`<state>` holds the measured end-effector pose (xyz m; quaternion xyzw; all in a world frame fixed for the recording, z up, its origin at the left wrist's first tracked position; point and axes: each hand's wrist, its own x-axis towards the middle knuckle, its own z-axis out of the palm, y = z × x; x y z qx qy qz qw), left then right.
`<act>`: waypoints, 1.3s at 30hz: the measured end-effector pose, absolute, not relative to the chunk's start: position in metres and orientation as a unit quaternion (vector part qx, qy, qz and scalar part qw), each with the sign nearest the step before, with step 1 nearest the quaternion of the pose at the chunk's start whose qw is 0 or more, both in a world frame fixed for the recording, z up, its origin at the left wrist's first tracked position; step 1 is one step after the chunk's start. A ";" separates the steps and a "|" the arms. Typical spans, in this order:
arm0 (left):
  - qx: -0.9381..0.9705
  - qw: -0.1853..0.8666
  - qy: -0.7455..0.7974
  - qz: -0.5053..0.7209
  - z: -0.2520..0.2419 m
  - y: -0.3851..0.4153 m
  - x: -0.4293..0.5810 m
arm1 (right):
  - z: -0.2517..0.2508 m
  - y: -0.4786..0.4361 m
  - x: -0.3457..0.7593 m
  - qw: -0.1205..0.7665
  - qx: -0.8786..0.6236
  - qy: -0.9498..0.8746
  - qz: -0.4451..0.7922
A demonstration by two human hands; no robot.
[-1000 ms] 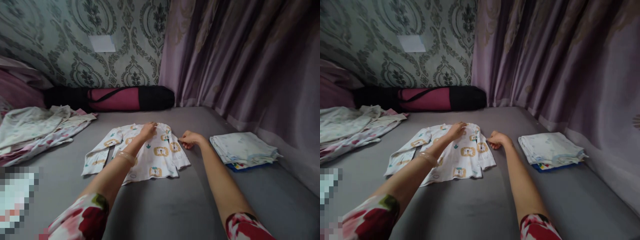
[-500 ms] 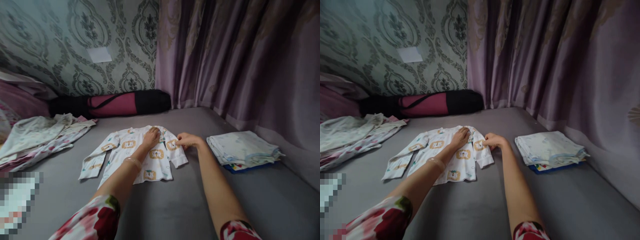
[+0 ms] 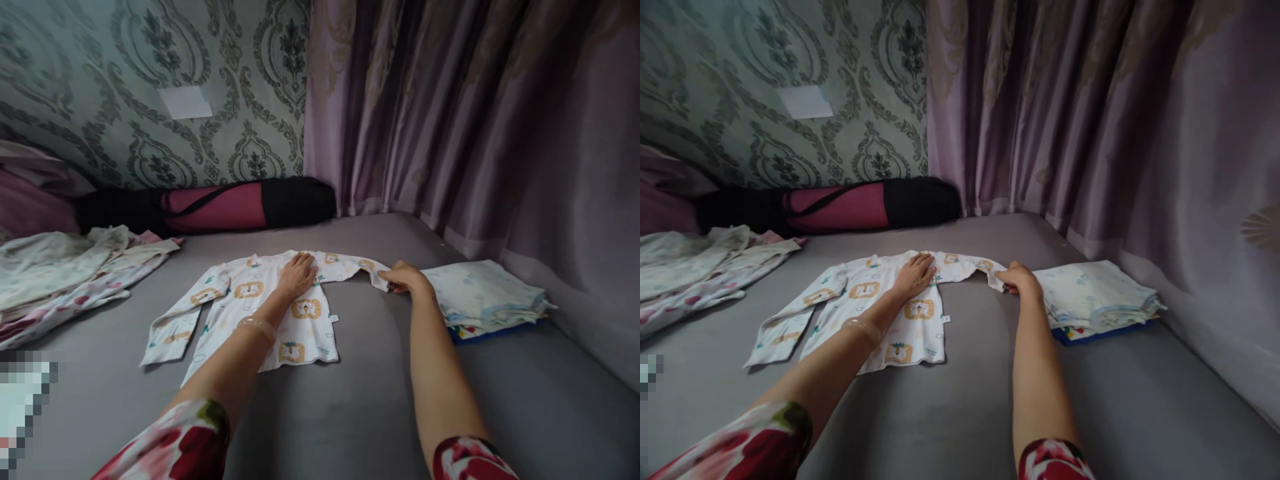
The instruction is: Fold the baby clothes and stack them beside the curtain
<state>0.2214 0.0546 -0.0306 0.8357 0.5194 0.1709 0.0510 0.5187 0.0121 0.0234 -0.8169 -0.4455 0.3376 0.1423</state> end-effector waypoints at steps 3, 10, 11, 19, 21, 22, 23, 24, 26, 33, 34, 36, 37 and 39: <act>0.836 0.051 0.518 0.173 -0.029 0.053 0.222 | 0.030 0.008 0.518 0.192 -0.808 -0.432 0.352; 0.837 0.048 0.517 0.174 -0.030 0.053 0.222 | 0.030 0.015 0.509 0.370 -0.772 -0.442 0.267; 0.838 0.047 0.516 0.174 -0.031 0.054 0.222 | 0.029 0.015 0.508 0.377 -0.762 -0.448 0.277; 0.840 0.033 0.519 0.155 -0.032 0.054 0.223 | 0.013 0.020 0.523 0.371 -0.759 -0.509 0.164; 0.841 0.032 0.518 0.153 -0.032 0.053 0.223 | 0.010 0.020 0.523 0.352 -0.771 -0.523 0.086; 0.841 0.031 0.518 0.152 -0.032 0.053 0.223 | 0.008 0.019 0.521 0.336 -0.773 -0.534 0.064; 0.841 0.030 0.519 0.151 -0.032 0.052 0.223 | 0.006 0.018 0.519 0.317 -0.776 -0.542 0.051; 0.840 0.029 0.520 0.151 -0.032 0.052 0.224 | 0.004 0.017 0.516 0.298 -0.782 -0.546 0.045; 0.840 0.027 0.520 0.152 -0.032 0.052 0.224 | 0.001 0.015 0.510 0.264 -0.795 -0.545 0.037; 0.840 0.036 0.519 0.150 -0.031 0.052 0.223 | -0.002 0.013 0.501 0.207 -0.823 -0.527 -0.041; 0.840 0.038 0.519 0.154 -0.031 0.052 0.223 | -0.001 0.013 0.498 0.209 -0.823 -0.525 -0.061; 0.840 0.040 0.516 0.163 -0.031 0.052 0.223 | 0.003 0.014 0.488 0.210 -0.812 -0.538 -0.085; 0.840 0.041 0.515 0.167 -0.031 0.052 0.223 | 0.005 0.015 0.481 0.206 -0.800 -0.558 -0.081; 0.841 0.044 0.512 0.170 -0.031 0.052 0.223 | 0.008 0.019 0.459 0.184 -0.759 -0.623 -0.039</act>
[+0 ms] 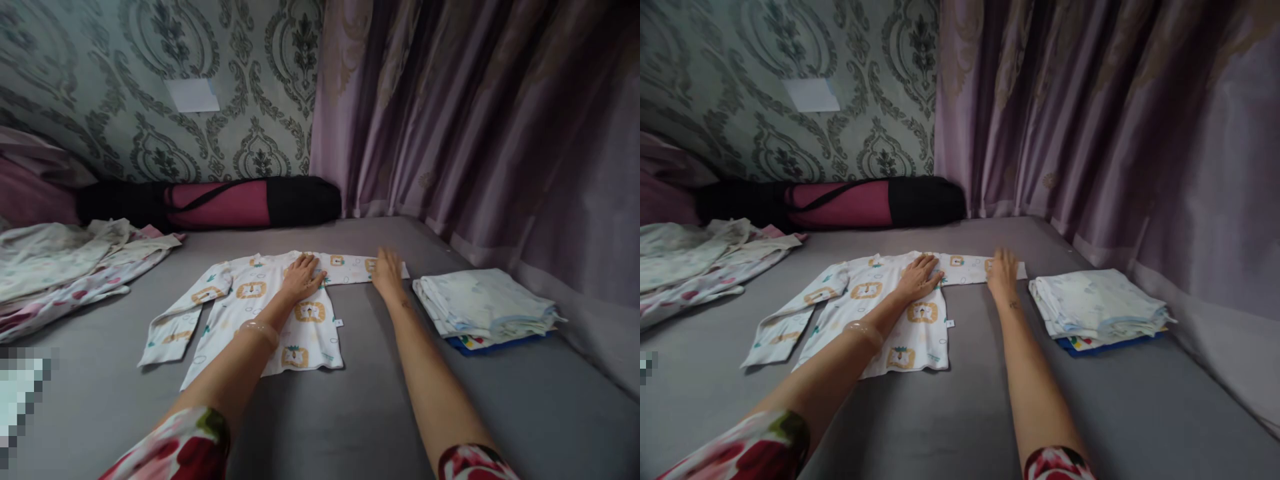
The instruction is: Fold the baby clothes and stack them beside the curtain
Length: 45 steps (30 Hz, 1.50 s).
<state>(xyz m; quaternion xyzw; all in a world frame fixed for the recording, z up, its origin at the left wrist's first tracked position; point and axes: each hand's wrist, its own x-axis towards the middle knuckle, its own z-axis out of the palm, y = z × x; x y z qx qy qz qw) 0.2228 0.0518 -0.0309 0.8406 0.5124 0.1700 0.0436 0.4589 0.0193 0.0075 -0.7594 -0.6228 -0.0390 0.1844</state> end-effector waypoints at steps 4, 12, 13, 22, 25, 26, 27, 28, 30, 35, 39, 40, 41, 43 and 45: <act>0.838 0.045 0.519 0.162 -0.030 0.051 0.223 | 0.006 0.032 0.401 0.127 -0.650 -0.744 0.090; 0.840 0.031 0.525 0.134 -0.030 0.050 0.224 | -0.013 0.044 0.355 0.090 -0.626 -0.763 0.135; 0.838 0.033 0.528 0.134 -0.030 0.050 0.224 | -0.015 0.043 0.358 0.085 -0.632 -0.759 0.132; 0.836 0.042 0.532 0.130 -0.029 0.050 0.223 | -0.016 0.037 0.421 0.021 -0.711 -0.698 0.080; 0.837 0.039 0.531 0.125 -0.028 0.050 0.223 | -0.016 0.035 0.451 0.007 -0.740 -0.669 0.070; 0.838 0.038 0.530 0.125 -0.028 0.049 0.223 | -0.015 0.035 0.461 0.006 -0.751 -0.657 0.065; 0.839 0.036 0.529 0.124 -0.028 0.049 0.223 | -0.015 0.034 0.469 0.007 -0.762 -0.645 0.060; 0.840 0.036 0.528 0.123 -0.028 0.049 0.222 | -0.015 0.033 0.476 0.009 -0.771 -0.634 0.054; 0.841 0.037 0.527 0.118 -0.028 0.049 0.222 | -0.016 0.031 0.485 0.013 -0.784 -0.619 0.044; 0.838 0.038 0.537 0.088 -0.026 0.048 0.227 | -0.020 0.029 0.487 0.027 -0.786 -0.618 0.028; 0.832 -0.011 0.546 0.094 -0.005 0.025 0.235 | -0.016 0.026 0.488 0.057 -0.780 -0.622 0.042; 0.834 -0.019 0.542 0.100 0.002 0.014 0.237 | -0.013 0.025 0.487 0.069 -0.776 -0.625 0.041; 0.838 -0.019 0.535 0.105 0.010 0.000 0.237 | -0.010 0.023 0.486 0.086 -0.768 -0.634 0.030; 0.846 0.001 0.522 0.108 0.024 -0.031 0.237 | -0.003 0.019 0.477 0.127 -0.726 -0.675 0.003; 0.870 0.042 0.480 0.107 0.033 -0.063 0.235 | 0.002 0.014 0.461 0.159 -0.651 -0.743 -0.002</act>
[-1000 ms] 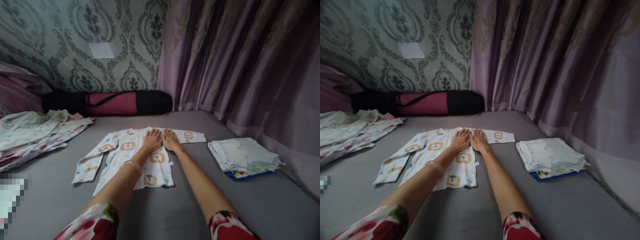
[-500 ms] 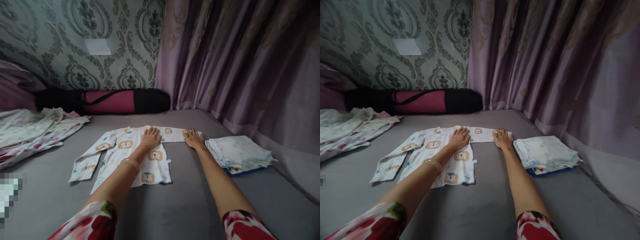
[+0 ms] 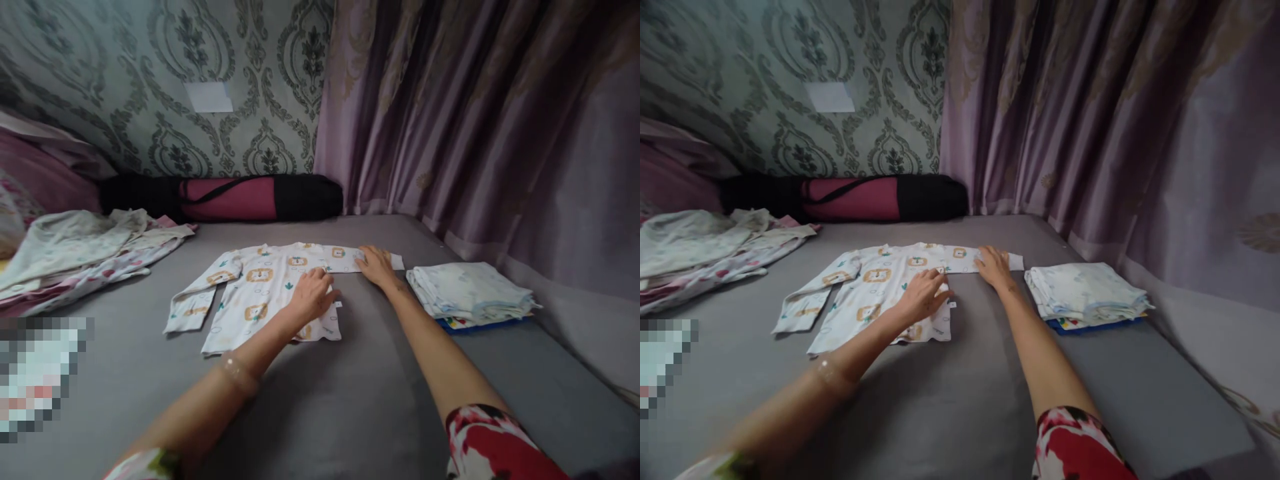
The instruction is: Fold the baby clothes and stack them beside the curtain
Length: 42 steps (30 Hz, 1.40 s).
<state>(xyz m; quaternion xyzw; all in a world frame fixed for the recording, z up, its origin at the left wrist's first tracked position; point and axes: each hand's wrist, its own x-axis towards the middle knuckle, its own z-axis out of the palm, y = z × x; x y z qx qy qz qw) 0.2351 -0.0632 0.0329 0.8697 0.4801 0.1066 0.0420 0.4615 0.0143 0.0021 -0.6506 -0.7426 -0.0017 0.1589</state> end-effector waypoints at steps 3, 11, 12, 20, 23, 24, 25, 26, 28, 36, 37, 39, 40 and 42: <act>0.896 0.095 0.425 0.092 0.035 -0.105 0.233 | 0.005 0.007 0.433 0.171 -0.544 -0.821 0.030; 0.881 0.103 0.460 0.032 0.030 -0.148 0.238 | -0.002 0.002 0.401 0.092 -0.510 -0.854 -0.042; 0.879 0.097 0.467 0.034 0.030 -0.150 0.239 | -0.002 0.002 0.401 0.079 -0.509 -0.855 -0.055; 0.817 0.206 0.497 0.208 0.014 -0.142 0.237 | 0.009 0.005 0.403 0.030 -0.484 -0.868 -0.106; 0.776 0.290 0.487 0.277 0.005 -0.137 0.236 | 0.012 0.007 0.406 0.031 -0.484 -0.869 -0.095; 0.776 0.303 0.477 0.280 0.003 -0.136 0.237 | 0.011 0.008 0.406 0.033 -0.484 -0.870 -0.090; 0.782 0.307 0.465 0.278 0.000 -0.135 0.237 | 0.011 0.008 0.407 0.037 -0.483 -0.870 -0.087; 0.789 0.304 0.456 0.278 -0.002 -0.135 0.238 | 0.010 0.009 0.407 0.041 -0.482 -0.871 -0.086; 0.803 0.286 0.444 0.277 -0.005 -0.135 0.241 | 0.008 0.009 0.408 0.044 -0.480 -0.872 -0.089; 0.800 0.187 0.509 0.256 0.008 -0.137 0.235 | 0.020 0.003 0.386 0.024 -0.553 -0.830 -0.065; 0.783 0.146 0.551 0.251 0.010 -0.136 0.229 | 0.021 -0.002 0.376 0.034 -0.557 -0.827 -0.063; 0.749 0.073 0.623 0.214 0.012 -0.132 0.213 | 0.018 -0.017 0.351 0.069 -0.551 -0.831 -0.045; 0.734 0.049 0.651 0.187 0.012 -0.130 0.204 | 0.015 -0.026 0.338 0.081 -0.533 -0.842 -0.021; 0.712 0.030 0.689 0.133 0.010 -0.126 0.187 | 0.005 -0.044 0.315 0.082 -0.493 -0.865 0.040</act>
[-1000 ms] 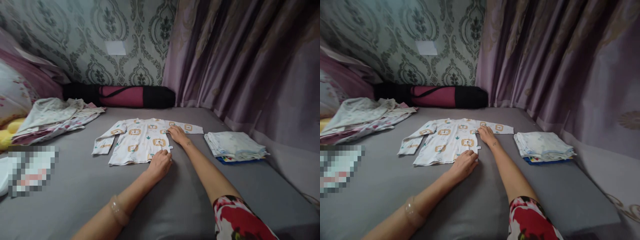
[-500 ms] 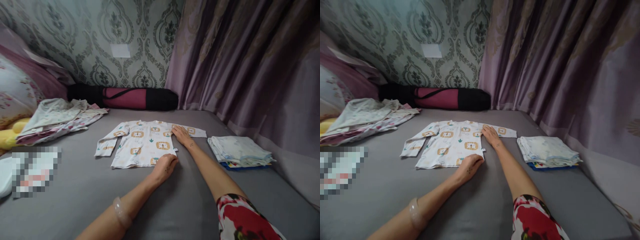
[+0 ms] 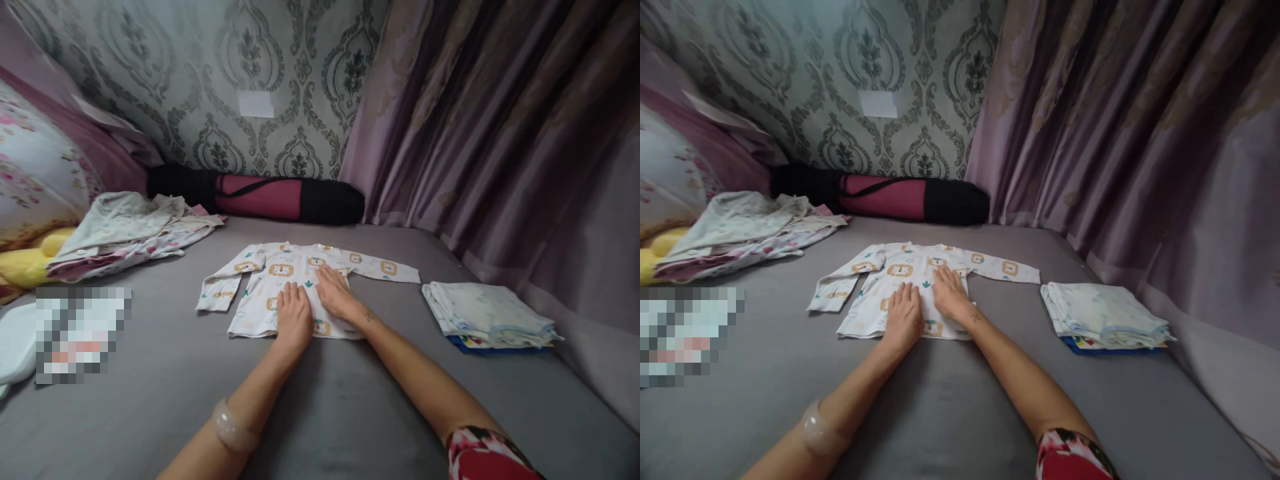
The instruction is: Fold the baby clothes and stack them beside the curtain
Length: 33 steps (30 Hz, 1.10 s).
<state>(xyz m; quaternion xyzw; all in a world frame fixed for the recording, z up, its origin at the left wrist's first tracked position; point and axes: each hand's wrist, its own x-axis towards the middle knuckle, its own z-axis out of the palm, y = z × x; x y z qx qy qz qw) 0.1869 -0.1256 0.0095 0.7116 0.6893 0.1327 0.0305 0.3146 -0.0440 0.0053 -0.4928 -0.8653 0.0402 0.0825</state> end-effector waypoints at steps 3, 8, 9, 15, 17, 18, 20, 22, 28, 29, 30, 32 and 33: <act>0.688 0.043 0.720 0.081 0.001 -0.120 0.172 | -0.007 -0.061 0.295 0.073 -0.477 -0.869 0.109; 0.668 0.068 0.738 0.064 -0.010 -0.116 0.175 | -0.014 -0.046 0.305 0.071 -0.507 -0.852 0.112; 0.668 0.072 0.738 0.063 -0.011 -0.115 0.176 | -0.014 -0.038 0.310 0.071 -0.520 -0.845 0.104; 0.671 0.118 0.730 0.049 -0.009 -0.114 0.175 | -0.016 -0.007 0.328 0.063 -0.563 -0.821 0.072; 0.673 0.137 0.726 0.044 -0.006 -0.114 0.173 | -0.016 -0.009 0.330 0.059 -0.551 -0.829 0.070; 0.674 0.145 0.723 0.041 -0.005 -0.115 0.172 | -0.016 -0.011 0.331 0.055 -0.541 -0.836 0.070; 0.678 0.158 0.717 0.037 -0.002 -0.115 0.170 | -0.014 -0.020 0.335 0.046 -0.517 -0.852 0.069; 0.681 0.165 0.713 0.035 0.000 -0.114 0.168 | -0.012 -0.033 0.340 0.037 -0.492 -0.866 0.074; 0.688 0.182 0.702 0.005 0.002 -0.110 0.159 | -0.005 -0.078 0.362 0.018 -0.428 -0.898 0.102; 0.691 0.185 0.699 0.000 0.003 -0.110 0.156 | -0.003 -0.086 0.365 0.017 -0.419 -0.902 0.105; 0.694 0.188 0.695 -0.004 0.004 -0.110 0.154 | -0.001 -0.094 0.369 0.016 -0.410 -0.905 0.109; 0.701 0.196 0.685 -0.009 0.010 -0.112 0.148 | 0.003 -0.110 0.376 0.013 -0.396 -0.910 0.122; 0.706 0.200 0.679 -0.011 0.014 -0.114 0.144 | 0.007 -0.118 0.380 0.010 -0.390 -0.911 0.131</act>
